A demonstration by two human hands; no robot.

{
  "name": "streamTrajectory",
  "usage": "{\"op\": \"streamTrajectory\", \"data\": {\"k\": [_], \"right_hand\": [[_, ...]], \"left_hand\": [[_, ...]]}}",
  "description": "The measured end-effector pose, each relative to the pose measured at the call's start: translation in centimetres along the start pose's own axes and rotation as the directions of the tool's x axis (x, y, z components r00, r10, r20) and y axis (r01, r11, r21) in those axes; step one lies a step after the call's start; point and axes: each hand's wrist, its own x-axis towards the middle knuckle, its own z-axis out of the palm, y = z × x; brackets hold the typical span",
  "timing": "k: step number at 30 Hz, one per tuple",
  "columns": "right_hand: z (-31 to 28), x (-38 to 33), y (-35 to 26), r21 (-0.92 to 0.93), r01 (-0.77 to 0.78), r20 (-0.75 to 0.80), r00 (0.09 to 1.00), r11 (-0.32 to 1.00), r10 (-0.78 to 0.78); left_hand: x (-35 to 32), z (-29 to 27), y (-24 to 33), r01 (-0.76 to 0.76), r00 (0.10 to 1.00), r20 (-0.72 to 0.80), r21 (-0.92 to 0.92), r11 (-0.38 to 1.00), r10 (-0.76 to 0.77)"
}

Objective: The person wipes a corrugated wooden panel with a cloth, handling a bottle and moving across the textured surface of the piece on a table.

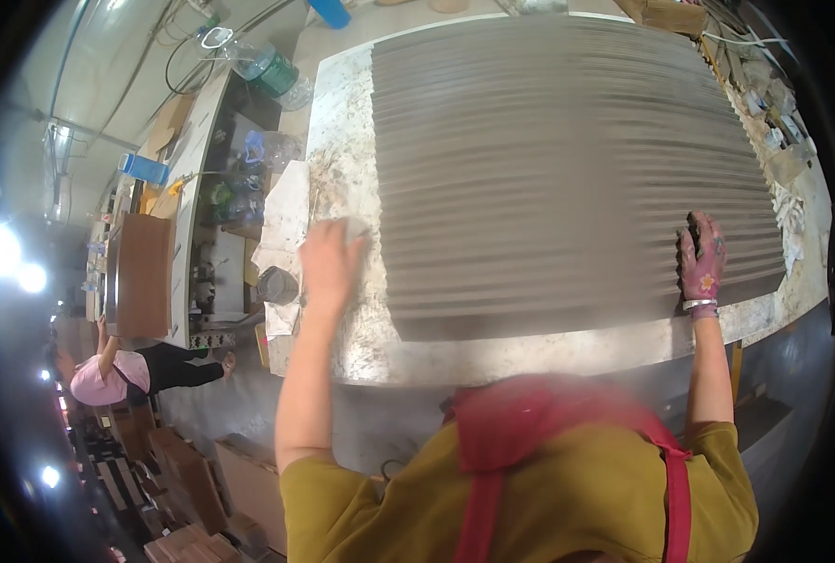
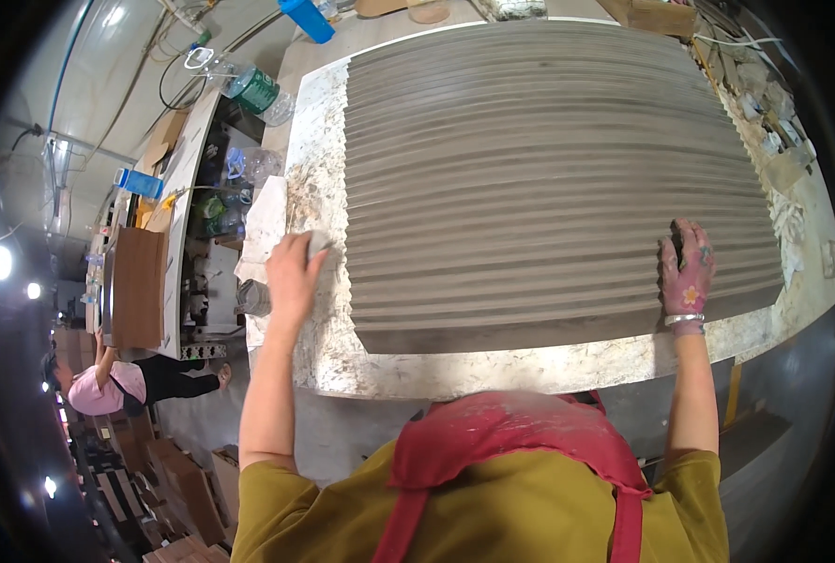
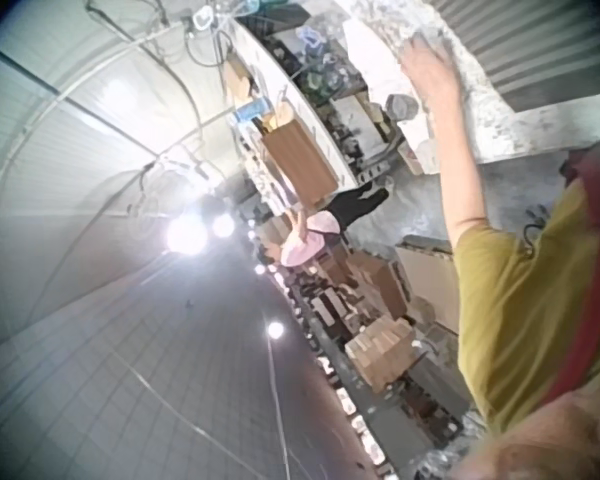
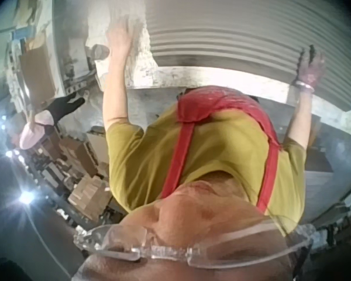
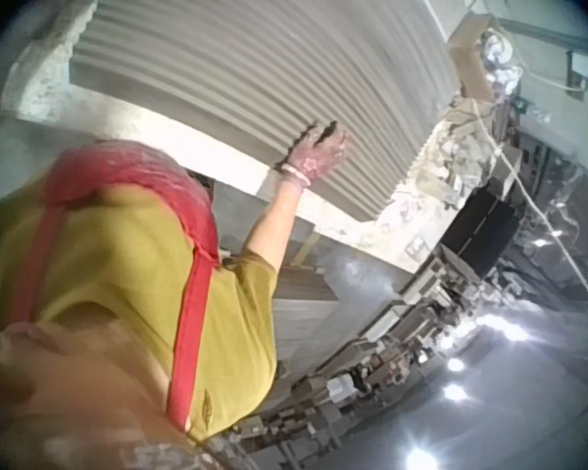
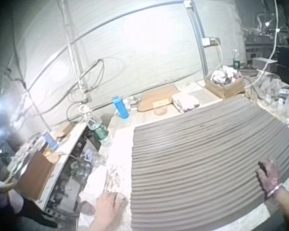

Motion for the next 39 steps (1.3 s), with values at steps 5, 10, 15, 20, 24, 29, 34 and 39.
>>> {"op": "streamTrajectory", "data": {"k": [5, 10, 15, 20, 24, 29, 34, 39], "right_hand": [[-0.3, 0.3, -0.6, -0.021, 0.054, -0.042, 0.998, 0.998, -0.054], [-0.4, 0.2, -0.5, -0.004, 0.044, -0.018, 0.999, 0.999, -0.044], [-0.6, 0.4, -0.6, 0.008, 0.037, -0.014, 0.999, 0.999, -0.037], [-0.6, 0.0, -0.6, -0.060, 0.066, -0.015, 0.998, 0.996, -0.067], [-0.5, 0.3, -0.9, -0.045, 0.076, 0.015, 0.997, 0.996, -0.075], [-0.5, -0.1, 0.3, -0.022, 0.111, -0.021, 0.994, 0.994, -0.112], [-0.6, 0.3, -1.0, -0.030, 0.070, -0.002, 0.998, 0.997, -0.070], [-0.7, 0.2, -0.4, -0.030, 0.105, -0.026, 0.994, 0.994, -0.106]], "left_hand": [[0.1, 2.5, 6.4, -0.245, 0.969, -0.037, -0.082, 0.966, 0.243], [3.3, 1.2, 0.8, -0.006, 0.994, -0.105, -0.003, 1.000, 0.005], [5.2, 4.1, 7.8, -0.249, 0.968, -0.047, -0.027, 0.968, 0.247], [5.4, 2.4, -0.6, 0.103, 0.994, -0.022, 0.019, 0.994, -0.103], [7.4, 4.4, 8.0, -0.128, 0.991, -0.041, -0.091, 0.988, 0.125], [7.6, 4.6, 5.6, -0.084, 0.996, 0.048, 0.108, 0.991, 0.080], [8.2, 2.6, 2.7, -0.060, 0.992, -0.108, -0.022, 0.998, 0.057], [8.8, 5.6, 9.4, -0.185, 0.981, 0.054, 0.019, 0.983, 0.184]]}}
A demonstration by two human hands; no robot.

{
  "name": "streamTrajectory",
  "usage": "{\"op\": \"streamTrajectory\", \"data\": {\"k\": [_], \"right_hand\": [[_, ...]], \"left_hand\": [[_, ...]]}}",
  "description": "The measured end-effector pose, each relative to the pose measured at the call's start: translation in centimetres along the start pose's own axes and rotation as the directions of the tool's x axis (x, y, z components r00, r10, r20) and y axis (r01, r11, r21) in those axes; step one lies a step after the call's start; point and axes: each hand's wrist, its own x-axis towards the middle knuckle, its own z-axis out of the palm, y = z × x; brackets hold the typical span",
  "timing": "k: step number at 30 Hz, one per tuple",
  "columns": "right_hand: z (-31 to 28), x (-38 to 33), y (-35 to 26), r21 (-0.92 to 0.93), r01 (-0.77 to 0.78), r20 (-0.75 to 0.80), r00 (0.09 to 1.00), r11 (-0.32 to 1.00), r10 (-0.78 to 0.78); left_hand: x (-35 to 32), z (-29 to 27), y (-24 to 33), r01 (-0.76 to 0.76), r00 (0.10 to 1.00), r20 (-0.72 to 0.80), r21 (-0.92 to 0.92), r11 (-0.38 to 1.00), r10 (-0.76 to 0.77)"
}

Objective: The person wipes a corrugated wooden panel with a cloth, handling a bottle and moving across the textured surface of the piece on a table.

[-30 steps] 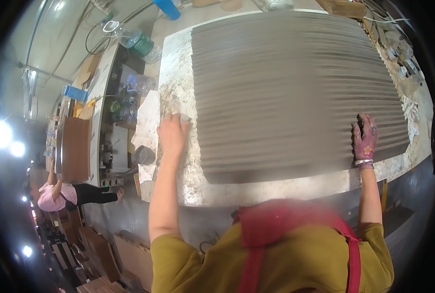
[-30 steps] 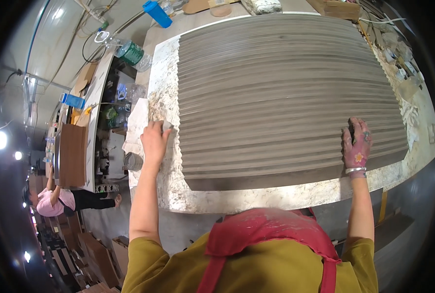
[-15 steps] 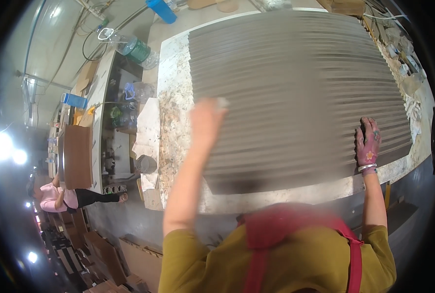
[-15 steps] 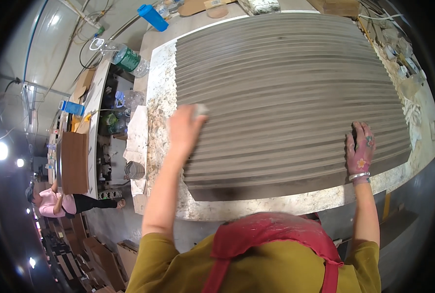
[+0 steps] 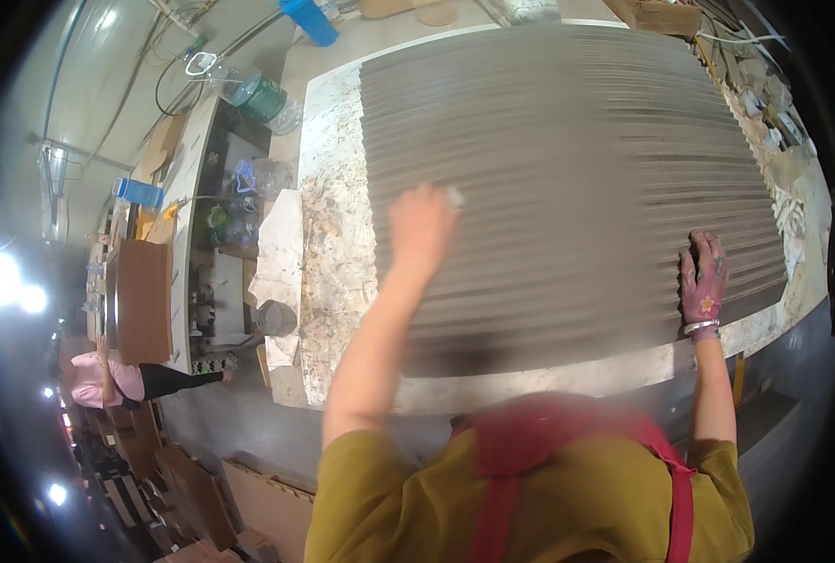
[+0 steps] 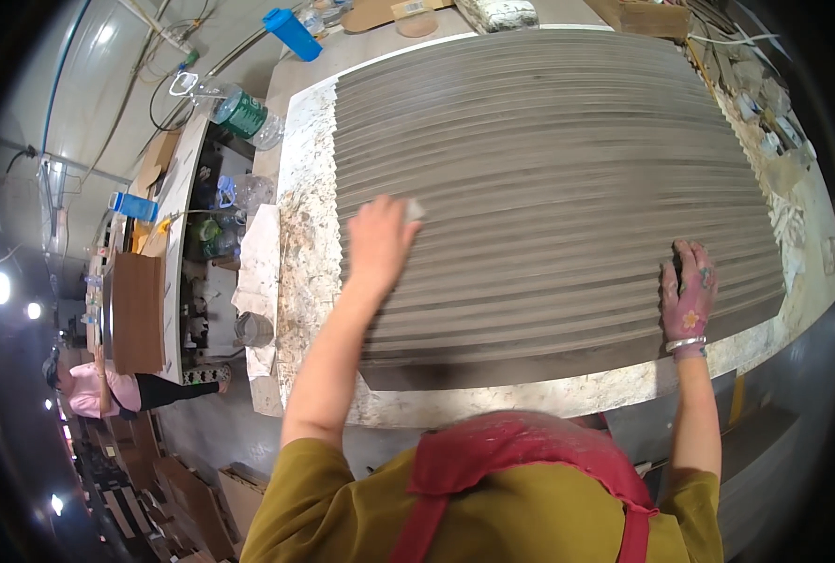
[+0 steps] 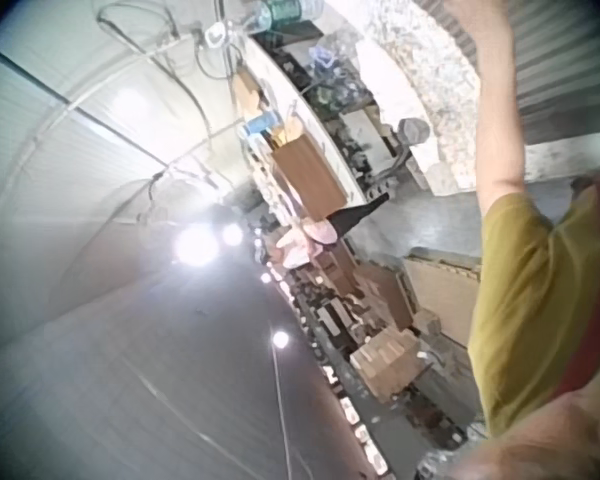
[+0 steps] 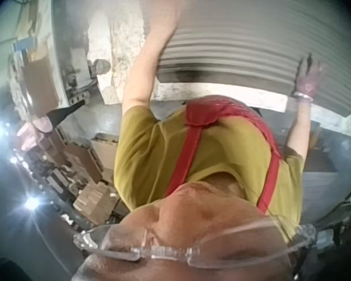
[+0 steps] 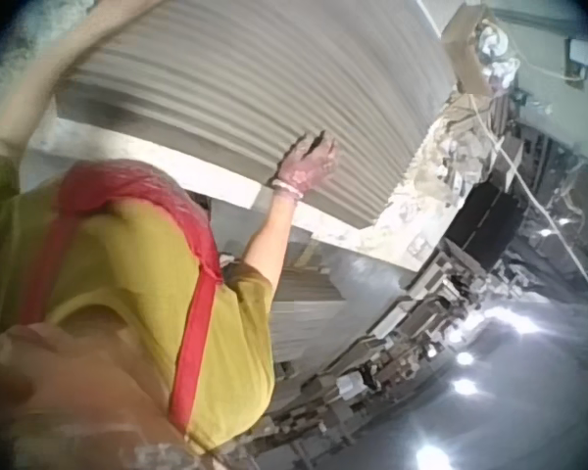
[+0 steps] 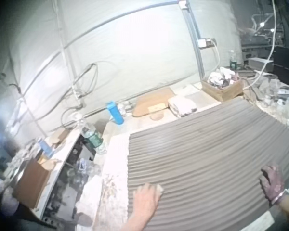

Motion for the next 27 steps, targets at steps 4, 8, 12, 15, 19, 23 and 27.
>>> {"op": "streamTrajectory", "data": {"k": [4, 8, 12, 15, 19, 23, 27], "right_hand": [[-0.5, -0.1, -0.4, 0.005, -0.051, 0.017, 0.999, 0.999, 0.050], [-0.1, 0.3, -0.8, -0.001, -0.059, 0.035, 0.998, 0.998, 0.059], [-0.7, 0.8, -0.8, -0.012, -0.029, 0.027, 0.999, 0.999, 0.030], [-0.7, 0.4, -0.9, 0.028, -0.037, 0.019, 0.999, 0.999, 0.037], [-0.7, 0.3, -0.9, 0.017, -0.055, 0.009, 0.998, 0.998, 0.055], [-0.9, 0.5, -1.0, -0.030, -0.083, 0.075, 0.994, 0.996, 0.085], [-0.3, 0.7, -0.6, -0.007, -0.061, 0.028, 0.998, 0.998, 0.061]], "left_hand": [[-1.9, -1.0, -8.4, 0.218, 0.971, -0.120, 0.097, 0.971, -0.207], [0.3, -1.0, -2.2, 0.044, 0.976, -0.201, -0.195, 0.980, -0.084], [0.9, -0.1, 5.8, -0.163, 0.985, -0.087, -0.152, 0.975, 0.151], [-0.3, 0.9, -0.2, 0.028, 1.000, -0.005, -0.122, 0.992, -0.029], [-3.8, -2.6, -9.8, 0.221, 0.975, -0.046, 0.152, 0.963, -0.216], [1.7, -2.1, 1.0, -0.121, 0.982, -0.163, -0.155, 0.980, 0.096], [4.8, 1.1, 15.5, -0.390, 0.920, -0.124, -0.211, 0.896, 0.371]]}}
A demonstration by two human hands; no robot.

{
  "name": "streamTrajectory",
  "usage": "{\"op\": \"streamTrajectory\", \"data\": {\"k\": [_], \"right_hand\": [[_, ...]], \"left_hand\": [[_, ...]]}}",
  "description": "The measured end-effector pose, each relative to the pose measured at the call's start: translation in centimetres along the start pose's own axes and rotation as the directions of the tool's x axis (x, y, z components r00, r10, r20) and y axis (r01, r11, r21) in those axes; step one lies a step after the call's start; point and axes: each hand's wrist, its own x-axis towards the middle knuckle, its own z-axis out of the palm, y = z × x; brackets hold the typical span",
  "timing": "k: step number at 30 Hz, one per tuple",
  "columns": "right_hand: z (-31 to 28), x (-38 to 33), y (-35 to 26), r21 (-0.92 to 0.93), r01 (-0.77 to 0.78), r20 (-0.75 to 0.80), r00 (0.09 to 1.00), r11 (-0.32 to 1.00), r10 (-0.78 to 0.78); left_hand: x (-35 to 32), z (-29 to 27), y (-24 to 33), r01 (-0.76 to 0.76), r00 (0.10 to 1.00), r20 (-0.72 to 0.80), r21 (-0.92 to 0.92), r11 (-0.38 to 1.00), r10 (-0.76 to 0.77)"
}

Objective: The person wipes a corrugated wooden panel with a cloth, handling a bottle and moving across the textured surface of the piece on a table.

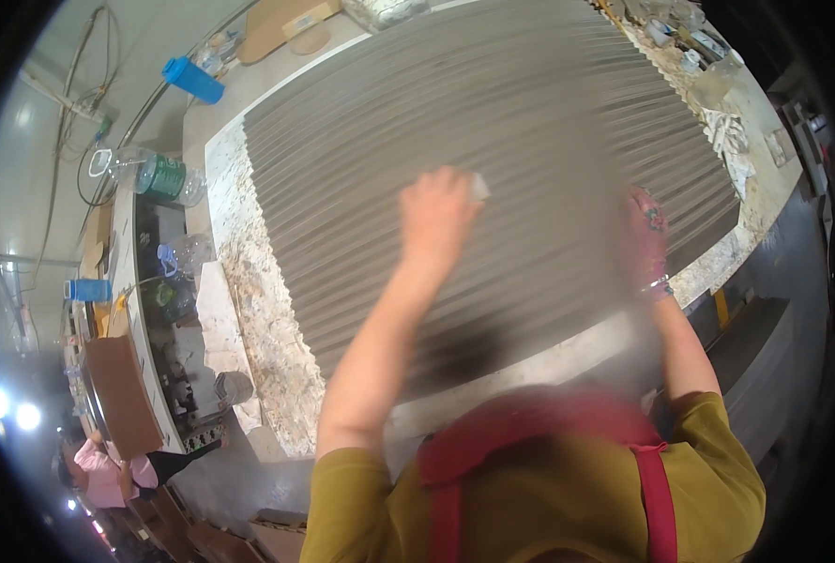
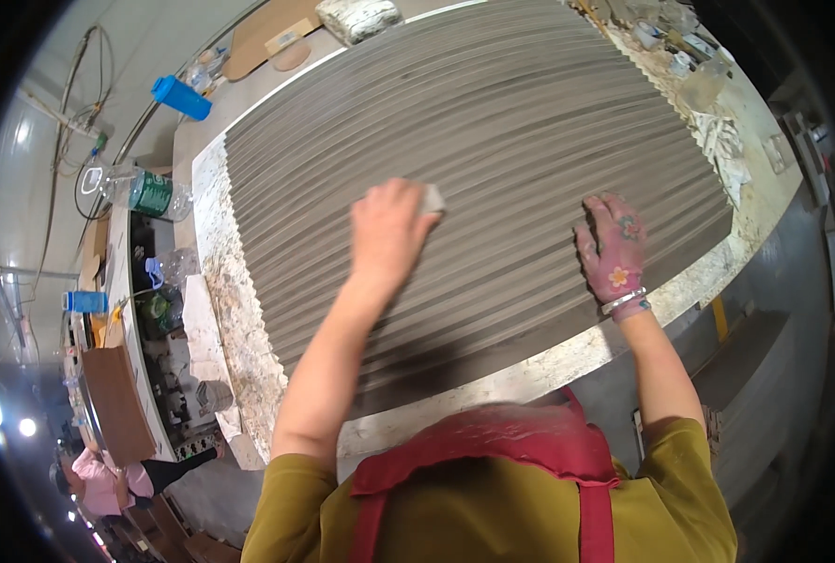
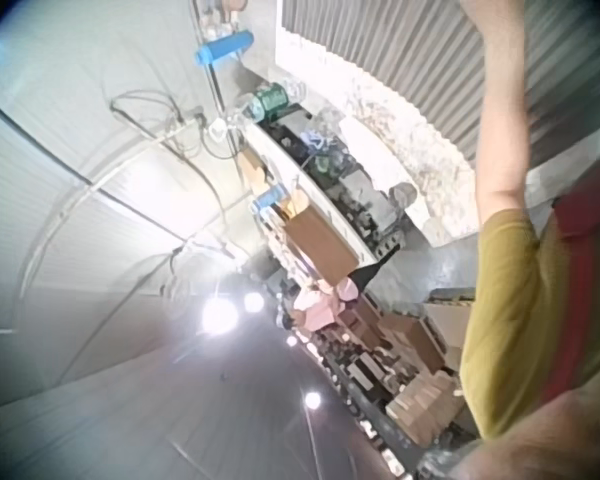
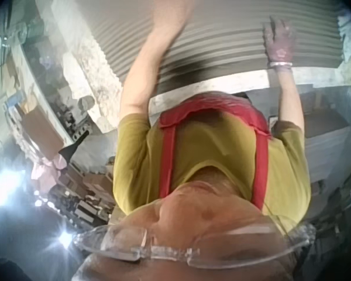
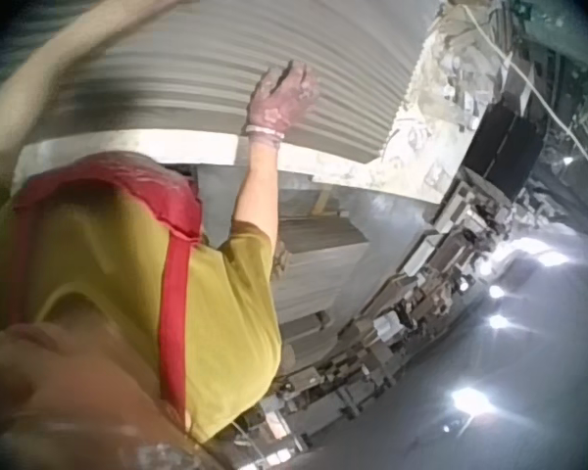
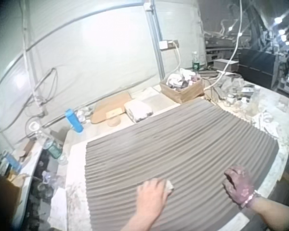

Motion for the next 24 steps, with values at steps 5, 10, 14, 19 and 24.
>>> {"op": "streamTrajectory", "data": {"k": [5, 10, 14, 19, 24], "right_hand": [[0.1, -0.5, 0.3, 0.028, -0.054, -0.024, 0.998, 0.998, 0.054], [-0.4, -0.7, 0.2, 0.009, -0.047, -0.035, 0.998, 0.999, 0.048], [-0.2, -0.6, 0.7, -0.034, -0.055, 0.054, 0.997, 0.998, 0.056], [0.4, 0.0, 0.1, 0.010, 0.005, 0.043, 0.999, 1.000, -0.006], [-0.2, -0.4, 0.2, 0.069, -0.022, -0.028, 0.999, 0.997, 0.024]], "left_hand": [[-2.4, -0.9, -3.9, 0.033, 0.996, 0.085, 0.053, 0.998, -0.037], [-8.4, -6.3, -10.2, 0.246, 0.962, 0.081, 0.166, 0.955, -0.262], [-4.2, -4.1, -4.4, 0.097, 0.995, -0.034, -0.003, 0.995, -0.097], [4.2, 3.8, 4.2, 0.003, 0.998, 0.059, -0.007, 1.000, -0.003], [1.1, 2.6, 0.8, -0.010, 1.000, 0.010, 0.051, 0.999, 0.010]]}}
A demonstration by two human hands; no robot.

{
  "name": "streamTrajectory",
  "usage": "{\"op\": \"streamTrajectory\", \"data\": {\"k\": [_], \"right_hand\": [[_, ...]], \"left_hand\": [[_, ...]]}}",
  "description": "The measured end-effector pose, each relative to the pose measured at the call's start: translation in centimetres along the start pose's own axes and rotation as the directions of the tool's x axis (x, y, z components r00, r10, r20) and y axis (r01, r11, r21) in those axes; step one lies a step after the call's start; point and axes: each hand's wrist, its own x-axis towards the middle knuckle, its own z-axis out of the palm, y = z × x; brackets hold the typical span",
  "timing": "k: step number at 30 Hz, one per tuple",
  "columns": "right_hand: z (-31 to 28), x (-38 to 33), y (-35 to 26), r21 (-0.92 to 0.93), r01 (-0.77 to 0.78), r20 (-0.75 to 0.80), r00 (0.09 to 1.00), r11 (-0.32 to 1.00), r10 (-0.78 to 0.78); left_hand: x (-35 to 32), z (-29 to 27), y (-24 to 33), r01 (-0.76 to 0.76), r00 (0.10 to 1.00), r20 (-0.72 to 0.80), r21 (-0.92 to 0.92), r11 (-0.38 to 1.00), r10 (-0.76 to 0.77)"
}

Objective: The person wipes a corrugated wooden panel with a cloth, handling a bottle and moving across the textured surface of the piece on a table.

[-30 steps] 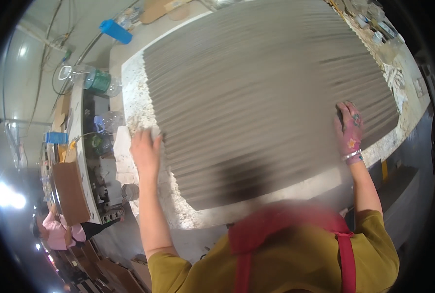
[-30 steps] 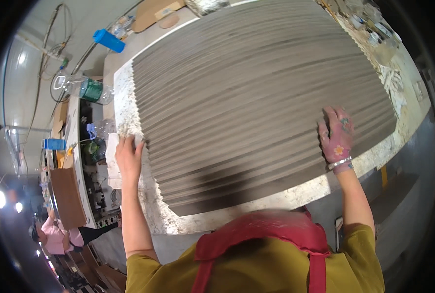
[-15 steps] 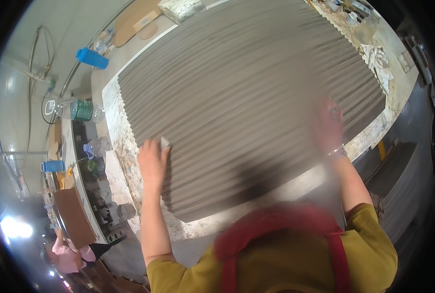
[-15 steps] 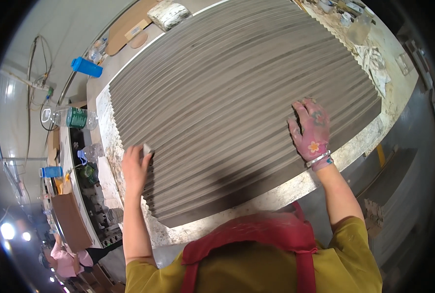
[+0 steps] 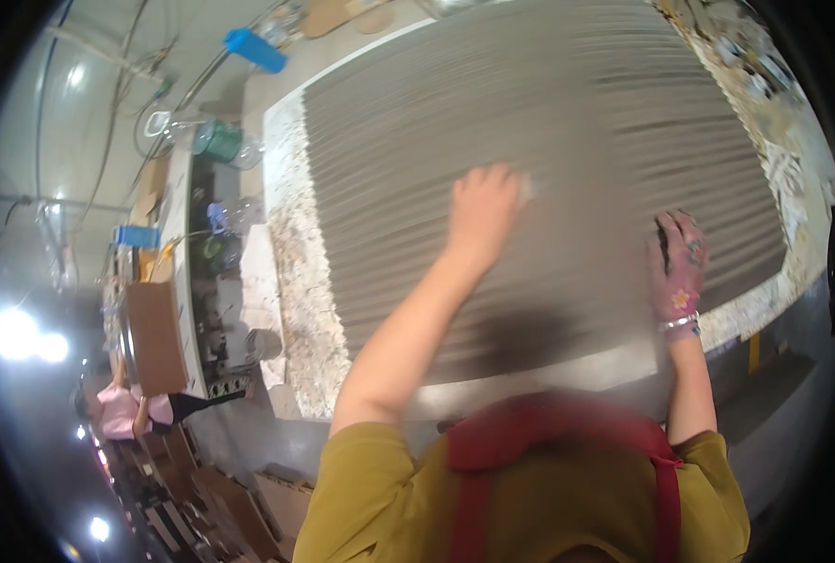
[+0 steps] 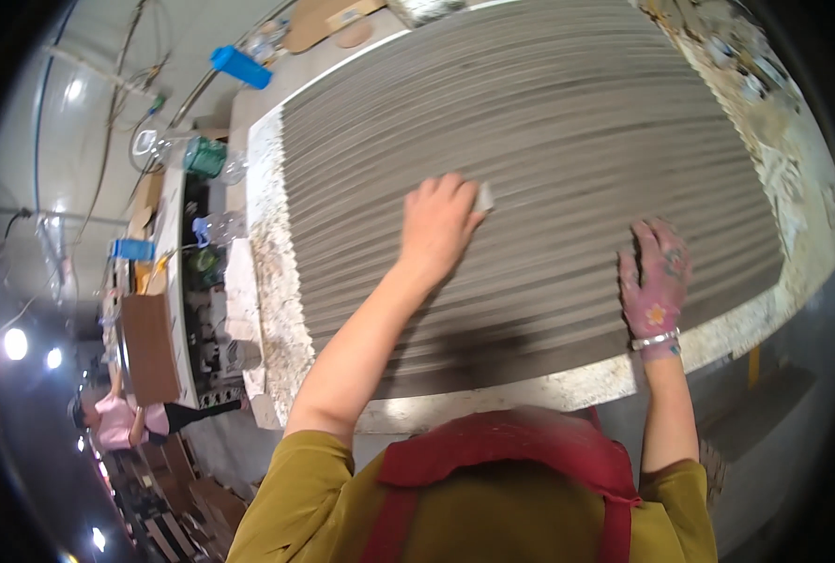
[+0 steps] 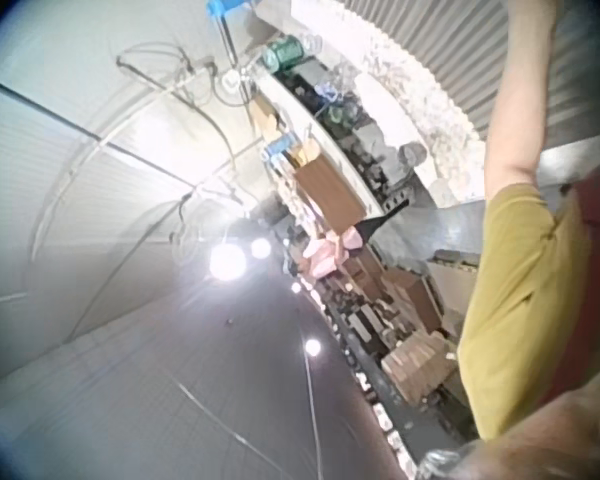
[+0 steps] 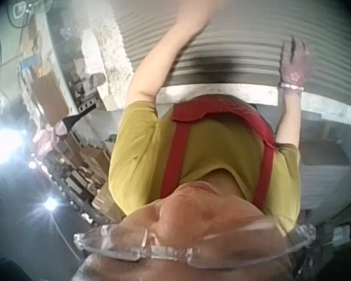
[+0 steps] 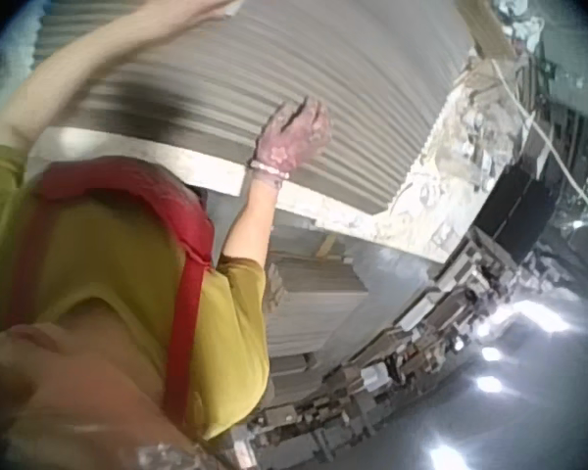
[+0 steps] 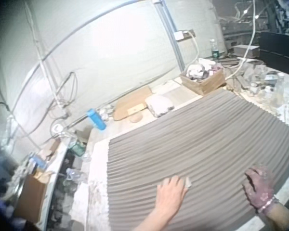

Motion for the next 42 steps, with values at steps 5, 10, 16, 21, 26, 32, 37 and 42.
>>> {"op": "streamTrajectory", "data": {"k": [5, 10, 16, 21, 26, 32, 37, 42], "right_hand": [[-0.4, -0.1, -0.2, -0.011, 0.019, 0.041, 0.999, 1.000, -0.019], [-2.1, 3.5, -1.1, 0.109, 0.098, 0.062, 0.992, 0.989, -0.105], [4.4, 16.5, 0.9, -0.006, 0.315, 0.096, 0.945, 0.949, -0.313], [9.4, 16.5, 3.3, -0.314, 0.231, 0.285, 0.948, 0.921, -0.141], [10.1, 16.4, 3.0, -0.296, 0.230, 0.298, 0.944, 0.927, -0.139], [9.3, 16.6, 3.1, -0.278, 0.192, 0.309, 0.945, 0.941, -0.102], [9.0, 16.5, 2.0, -0.283, 0.195, 0.284, 0.952, 0.939, -0.112], [9.1, 16.5, 2.7, -0.259, 0.204, 0.251, 0.958, 0.944, -0.139]], "left_hand": [[-12.0, -7.2, -14.1, 0.429, 0.891, -0.005, 0.335, 0.839, -0.454], [-11.1, -9.1, -16.8, 0.466, 0.885, -0.108, 0.233, 0.854, -0.453], [-5.1, -3.5, -10.6, 0.377, 0.926, -0.051, 0.183, 0.908, -0.374], [-14.3, -8.7, -21.3, 0.682, 0.726, -0.159, 0.294, 0.670, -0.669], [-9.3, -5.8, -15.8, 0.506, 0.862, -0.112, 0.121, 0.854, -0.494], [-13.3, -7.3, -22.1, 0.615, 0.783, -0.160, 0.348, 0.708, -0.601], [-4.0, -5.3, -14.9, 0.448, 0.882, -0.169, 0.012, 0.894, -0.440], [-4.3, -3.1, -14.2, 0.488, 0.873, -0.082, 0.151, 0.860, -0.481]]}}
